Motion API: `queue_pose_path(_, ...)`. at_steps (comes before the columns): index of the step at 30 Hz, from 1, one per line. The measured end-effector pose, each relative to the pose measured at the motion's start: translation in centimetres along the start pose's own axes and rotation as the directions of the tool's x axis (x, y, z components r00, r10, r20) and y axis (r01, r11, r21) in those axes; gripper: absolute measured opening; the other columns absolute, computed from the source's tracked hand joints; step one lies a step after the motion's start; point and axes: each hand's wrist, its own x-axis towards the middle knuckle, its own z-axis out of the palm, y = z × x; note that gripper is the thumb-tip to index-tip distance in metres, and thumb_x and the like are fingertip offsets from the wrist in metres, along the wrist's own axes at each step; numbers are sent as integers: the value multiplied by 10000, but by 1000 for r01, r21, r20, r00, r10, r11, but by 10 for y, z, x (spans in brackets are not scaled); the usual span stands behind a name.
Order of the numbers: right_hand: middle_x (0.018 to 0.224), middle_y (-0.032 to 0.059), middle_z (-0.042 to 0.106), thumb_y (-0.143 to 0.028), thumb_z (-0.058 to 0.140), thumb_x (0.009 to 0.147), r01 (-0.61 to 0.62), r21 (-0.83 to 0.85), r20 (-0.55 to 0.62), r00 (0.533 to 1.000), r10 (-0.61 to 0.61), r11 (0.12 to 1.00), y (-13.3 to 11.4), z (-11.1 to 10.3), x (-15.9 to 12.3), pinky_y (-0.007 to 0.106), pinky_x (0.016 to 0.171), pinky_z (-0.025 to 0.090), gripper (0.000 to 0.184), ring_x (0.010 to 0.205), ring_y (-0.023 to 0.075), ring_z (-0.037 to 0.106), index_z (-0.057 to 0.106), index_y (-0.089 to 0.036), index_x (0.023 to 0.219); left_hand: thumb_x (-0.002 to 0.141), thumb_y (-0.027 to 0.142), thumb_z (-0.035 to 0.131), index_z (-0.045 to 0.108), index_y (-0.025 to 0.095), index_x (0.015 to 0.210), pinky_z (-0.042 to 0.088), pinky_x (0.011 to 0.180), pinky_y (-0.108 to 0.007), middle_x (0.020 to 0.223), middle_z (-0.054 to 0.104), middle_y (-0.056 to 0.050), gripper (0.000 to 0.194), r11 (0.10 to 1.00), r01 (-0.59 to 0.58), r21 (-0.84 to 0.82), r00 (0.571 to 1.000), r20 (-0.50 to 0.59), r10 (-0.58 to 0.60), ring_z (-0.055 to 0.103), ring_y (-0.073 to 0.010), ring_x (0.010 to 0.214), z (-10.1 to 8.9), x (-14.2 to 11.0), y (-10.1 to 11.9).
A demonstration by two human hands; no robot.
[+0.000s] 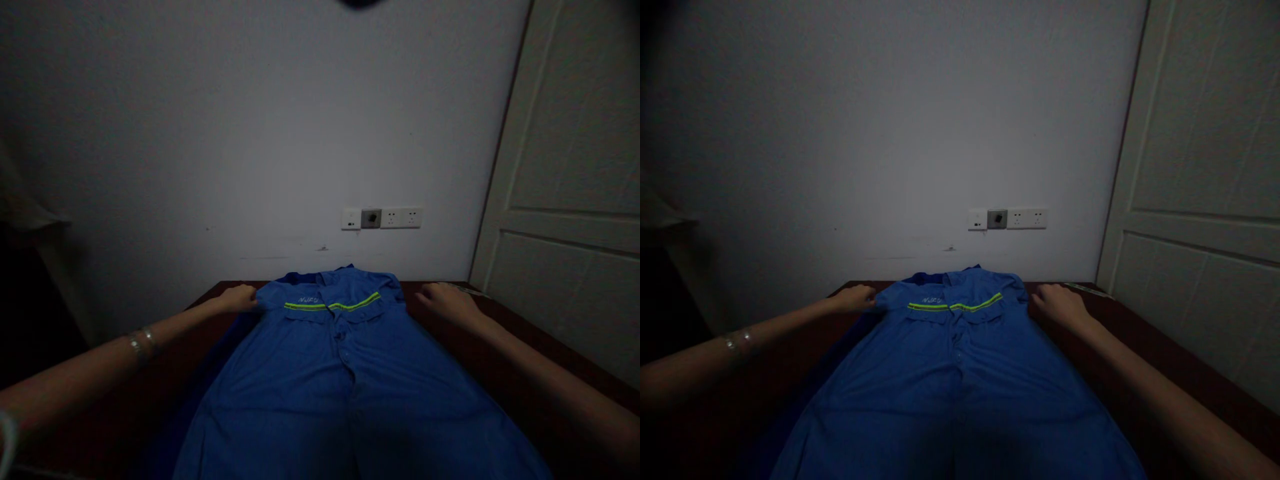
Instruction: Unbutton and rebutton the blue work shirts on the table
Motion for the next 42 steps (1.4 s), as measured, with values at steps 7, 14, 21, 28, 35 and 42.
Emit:
queue_pose_path(7,982,161,612,-325,306,852,101,-15,-7,995,-101,995,-27,11,94,294,694,394,364,897,232,575,589,-153,1002,778,356,430,531,129,1051,422,797,-380,1053,580,-165,369,987,-68,143,995,-58,77,549,-273,952,14,59,12)
queue_pose_path(14,1004,161,603,-298,318,855,137,-3,50,989,-137,991,-52,51,144,279,720,402,341,917,217,568,589,-137,985,803,320,382,533,122,1022,406,834,-394,1097,548,-170,331,981,-132,145,987,-73,143,516,-266,1018,44,102,15)
queue_pose_path(21,1104,147,557,-299,337,861,226,25,44,973,-227,974,-90,74,170,281,827,368,332,1032,198,502,542,-141,1067,826,282,346,564,161,976,392,855,-303,1061,574,-108,291,973,-221,66,969,-100,227,528,-203,993,58,128,28)
queue_pose_path(28,1158,173,518,-367,372,848,173,11,86,981,-173,985,-95,87,189,452,855,336,419,1077,273,463,413,-146,1201,857,302,296,530,172,1079,388,850,-288,1101,564,-95,347,979,-204,-11,974,-102,202,517,-190,1015,70,157,41)
queue_pose_path(35,1064,160,572,-458,336,852,253,5,119,960,-252,967,-96,96,183,332,767,392,446,956,229,545,456,-137,1137,827,392,352,610,127,929,409,798,-317,1008,591,-146,383,984,-177,-34,982,-73,175,554,-236,939,83,174,58)
queue_pose_path(42,1081,139,526,-340,296,882,338,-44,15,941,-337,940,-84,73,176,316,831,342,349,1034,232,456,539,-166,1063,719,369,546,547,153,988,410,766,-292,1016,586,-122,346,967,-243,-78,969,-72,237,545,-234,945,96,187,69)
